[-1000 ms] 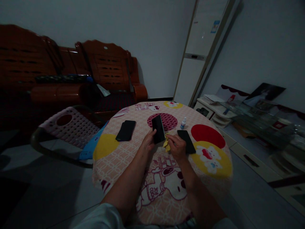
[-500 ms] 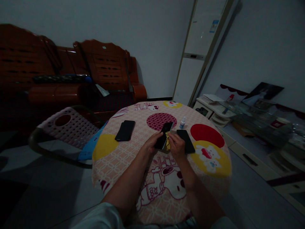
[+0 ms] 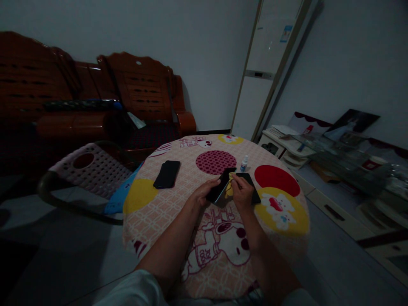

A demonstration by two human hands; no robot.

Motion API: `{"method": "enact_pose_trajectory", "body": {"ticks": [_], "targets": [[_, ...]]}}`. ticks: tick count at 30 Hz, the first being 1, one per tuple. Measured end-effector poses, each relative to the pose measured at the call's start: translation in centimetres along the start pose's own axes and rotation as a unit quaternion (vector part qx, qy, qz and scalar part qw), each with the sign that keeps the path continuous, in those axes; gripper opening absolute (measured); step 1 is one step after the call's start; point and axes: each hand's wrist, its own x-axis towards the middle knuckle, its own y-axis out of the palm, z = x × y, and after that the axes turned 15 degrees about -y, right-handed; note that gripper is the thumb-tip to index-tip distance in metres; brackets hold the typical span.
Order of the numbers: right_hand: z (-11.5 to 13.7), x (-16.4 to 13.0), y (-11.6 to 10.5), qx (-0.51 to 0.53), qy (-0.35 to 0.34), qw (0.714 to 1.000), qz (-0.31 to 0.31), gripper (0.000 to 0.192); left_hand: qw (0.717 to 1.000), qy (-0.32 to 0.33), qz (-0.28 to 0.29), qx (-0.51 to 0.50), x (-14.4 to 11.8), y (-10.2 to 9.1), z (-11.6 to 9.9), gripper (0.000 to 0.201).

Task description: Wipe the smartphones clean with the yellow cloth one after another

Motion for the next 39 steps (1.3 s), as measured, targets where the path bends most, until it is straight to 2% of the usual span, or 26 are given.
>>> {"method": "enact_pose_trajectory", "body": {"ticks": [9, 17, 25, 31, 39], "targets": [[2.7, 0.0, 0.9, 0.062, -0.031, 0.996, 0.060, 0.025, 0.997, -0.018, -0.037, -0.070, 0.3, -0.4, -0.3, 0.006], [2.1, 0.3, 0.4, 0.041, 0.021, 0.999, -0.011, 0.027, 0.999, 0.021, 0.018, -0.035, -0.2, 0.4, -0.2, 0.012], [2.2, -0.1, 0.8, 0.056, 0.016, 0.998, 0.014, 0.024, 0.999, 0.030, 0.012, -0.041, 0.4, -0.7, -0.2, 0.014], [1.9, 0.0, 0.6, 0.046, 0.033, 0.998, -0.014, 0.025, 0.999, 0.029, 0.037, -0.021, 0.1, -0.1, -0.1, 0.024], [2.2, -0.1, 0.7, 0.086, 0.045, 0.995, 0.012, 0.023, 0.998, 0.040, 0.003, -0.052, -0.3, 0.1, -0.3, 0.017]]}}
